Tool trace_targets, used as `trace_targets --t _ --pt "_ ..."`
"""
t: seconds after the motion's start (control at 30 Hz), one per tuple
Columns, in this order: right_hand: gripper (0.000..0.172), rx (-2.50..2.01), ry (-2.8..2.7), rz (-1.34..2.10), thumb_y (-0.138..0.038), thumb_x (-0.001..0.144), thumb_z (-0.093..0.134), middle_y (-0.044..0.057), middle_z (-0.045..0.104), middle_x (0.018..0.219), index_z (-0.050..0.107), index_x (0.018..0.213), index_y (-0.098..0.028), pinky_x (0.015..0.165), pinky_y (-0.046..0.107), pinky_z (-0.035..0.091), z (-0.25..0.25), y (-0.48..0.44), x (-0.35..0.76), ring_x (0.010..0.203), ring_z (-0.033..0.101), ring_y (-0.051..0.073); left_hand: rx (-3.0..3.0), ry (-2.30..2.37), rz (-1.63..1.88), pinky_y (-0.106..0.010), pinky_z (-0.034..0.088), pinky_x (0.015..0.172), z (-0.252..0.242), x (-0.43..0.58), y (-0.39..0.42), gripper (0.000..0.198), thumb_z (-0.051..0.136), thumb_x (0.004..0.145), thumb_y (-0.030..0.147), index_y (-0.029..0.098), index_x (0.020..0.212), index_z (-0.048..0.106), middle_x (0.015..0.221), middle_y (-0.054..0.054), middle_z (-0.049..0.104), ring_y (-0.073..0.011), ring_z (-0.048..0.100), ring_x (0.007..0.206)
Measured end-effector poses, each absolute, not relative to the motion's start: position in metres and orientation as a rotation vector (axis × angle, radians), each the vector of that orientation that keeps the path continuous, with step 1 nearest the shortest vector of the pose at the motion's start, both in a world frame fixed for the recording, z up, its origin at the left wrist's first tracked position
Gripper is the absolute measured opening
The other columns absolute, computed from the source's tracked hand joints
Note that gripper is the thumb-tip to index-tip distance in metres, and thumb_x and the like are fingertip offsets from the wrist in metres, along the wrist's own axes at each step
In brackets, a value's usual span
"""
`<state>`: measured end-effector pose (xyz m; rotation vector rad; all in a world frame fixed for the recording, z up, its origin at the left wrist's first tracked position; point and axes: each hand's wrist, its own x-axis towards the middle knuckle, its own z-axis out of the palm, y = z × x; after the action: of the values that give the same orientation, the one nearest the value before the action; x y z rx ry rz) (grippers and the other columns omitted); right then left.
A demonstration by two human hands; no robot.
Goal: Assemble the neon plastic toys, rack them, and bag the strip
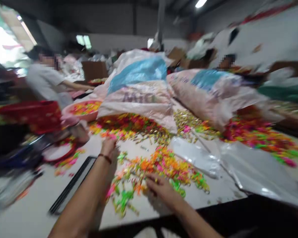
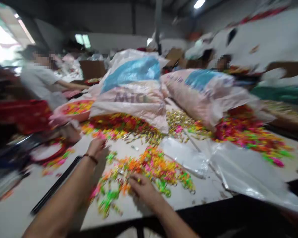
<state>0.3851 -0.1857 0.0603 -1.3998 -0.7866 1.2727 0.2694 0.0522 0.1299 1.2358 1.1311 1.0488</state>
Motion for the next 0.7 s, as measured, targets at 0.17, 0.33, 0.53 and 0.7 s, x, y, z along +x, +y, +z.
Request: trace_targets --t 0.17,0.33,0.53,0.7 --pt "0.045 -1.392 -0.884 1.313 -0.059 0.075 0.069 -0.005 0.046 0.057 0.07 0.094 -0.019 0.046 0.022 0.028 0.073 -0.179 0.38 0.048 0.036 0.007 1.013 1.11 0.842 -0.014 0.032 0.044 0.102 0.235 0.022 0.017 0.071 0.064 0.015 0.014 0.07 0.055 0.068 -0.001 0.059 -0.0038 0.045 0.051" --pt "0.043 -1.343 -0.825 1.268 -0.055 0.072 0.073 -0.003 0.058 0.069 0.067 0.096 -0.019 0.048 0.022 0.031 0.081 -0.175 0.372 0.051 0.04 0.007 0.694 0.688 0.789 -0.014 0.032 0.044 0.097 0.217 -0.052 0.025 0.075 0.072 0.031 0.014 0.078 0.057 0.073 -0.001 0.057 -0.0056 0.05 0.06" --pt "0.039 -1.288 -0.814 1.167 -0.053 0.078 0.069 -0.002 0.061 0.073 0.065 0.096 -0.02 0.047 0.022 0.028 0.084 -0.174 0.372 0.05 0.038 0.006 0.72 0.722 0.815 -0.014 0.029 0.044 0.095 0.226 -0.101 0.032 0.074 0.075 0.039 0.015 0.076 0.052 0.067 0.001 0.056 -0.0046 0.047 0.054" --pt "0.036 -1.292 -0.803 1.134 -0.053 0.079 0.068 -0.002 0.061 0.073 0.062 0.089 -0.019 0.045 0.023 0.027 0.087 -0.181 0.371 0.048 0.037 0.006 0.801 0.719 0.84 -0.015 0.028 0.043 0.092 0.242 -0.117 0.035 0.069 0.079 0.044 0.016 0.073 0.049 0.062 0.003 0.055 -0.0042 0.044 0.049"
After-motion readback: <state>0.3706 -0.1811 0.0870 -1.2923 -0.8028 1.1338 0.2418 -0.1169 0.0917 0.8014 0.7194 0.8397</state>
